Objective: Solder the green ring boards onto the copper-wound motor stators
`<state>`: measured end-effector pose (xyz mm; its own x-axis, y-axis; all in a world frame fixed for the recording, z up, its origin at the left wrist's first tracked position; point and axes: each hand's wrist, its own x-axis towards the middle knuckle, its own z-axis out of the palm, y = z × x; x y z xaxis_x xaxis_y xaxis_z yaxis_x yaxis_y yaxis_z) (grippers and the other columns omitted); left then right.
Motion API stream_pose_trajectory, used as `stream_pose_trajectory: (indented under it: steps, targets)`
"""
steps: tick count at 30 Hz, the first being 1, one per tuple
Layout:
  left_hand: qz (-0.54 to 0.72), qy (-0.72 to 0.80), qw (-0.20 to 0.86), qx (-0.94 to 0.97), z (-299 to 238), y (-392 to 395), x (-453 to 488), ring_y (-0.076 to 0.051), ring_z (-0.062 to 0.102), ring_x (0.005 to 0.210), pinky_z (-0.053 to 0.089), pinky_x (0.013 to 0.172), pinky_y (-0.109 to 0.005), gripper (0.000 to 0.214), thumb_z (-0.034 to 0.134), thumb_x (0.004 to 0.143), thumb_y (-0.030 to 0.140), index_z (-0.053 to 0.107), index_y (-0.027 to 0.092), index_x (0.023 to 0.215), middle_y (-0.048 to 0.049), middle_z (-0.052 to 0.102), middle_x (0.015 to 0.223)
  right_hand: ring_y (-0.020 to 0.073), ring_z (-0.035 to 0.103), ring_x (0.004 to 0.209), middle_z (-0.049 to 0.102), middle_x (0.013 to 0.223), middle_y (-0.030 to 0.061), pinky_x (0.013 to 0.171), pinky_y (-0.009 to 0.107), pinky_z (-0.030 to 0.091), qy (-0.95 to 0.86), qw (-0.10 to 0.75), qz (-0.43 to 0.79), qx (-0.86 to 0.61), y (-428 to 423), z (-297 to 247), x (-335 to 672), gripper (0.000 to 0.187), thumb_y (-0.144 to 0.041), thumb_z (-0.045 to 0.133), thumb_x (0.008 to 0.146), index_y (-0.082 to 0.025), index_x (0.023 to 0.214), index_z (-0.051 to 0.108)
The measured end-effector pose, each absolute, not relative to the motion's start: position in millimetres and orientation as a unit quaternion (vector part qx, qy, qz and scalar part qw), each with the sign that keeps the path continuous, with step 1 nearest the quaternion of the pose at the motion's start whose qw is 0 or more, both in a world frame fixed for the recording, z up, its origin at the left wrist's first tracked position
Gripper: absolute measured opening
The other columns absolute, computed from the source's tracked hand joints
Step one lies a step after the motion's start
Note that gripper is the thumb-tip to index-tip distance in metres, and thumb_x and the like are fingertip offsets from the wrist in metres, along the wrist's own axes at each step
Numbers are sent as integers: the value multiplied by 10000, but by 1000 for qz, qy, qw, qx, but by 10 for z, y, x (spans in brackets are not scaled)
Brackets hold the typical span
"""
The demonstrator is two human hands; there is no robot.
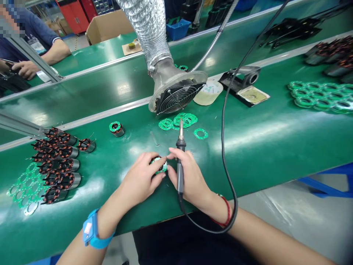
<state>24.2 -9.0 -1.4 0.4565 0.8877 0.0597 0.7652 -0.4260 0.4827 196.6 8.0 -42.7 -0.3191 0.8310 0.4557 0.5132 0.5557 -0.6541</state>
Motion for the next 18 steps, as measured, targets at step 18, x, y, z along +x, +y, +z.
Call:
stream_pose_trajectory:
  steps: [18]
  targets:
    - [217,485,164,831,-118,-10,254,-226,599,1036,513,909,-394,293,469,903,221,526,156,1184,-126,630,1124,206,566,795,635,862,35,728,369,508,-808,390,225,-380,102,-401,1992,428,-96,495,856,-228,1253,405]
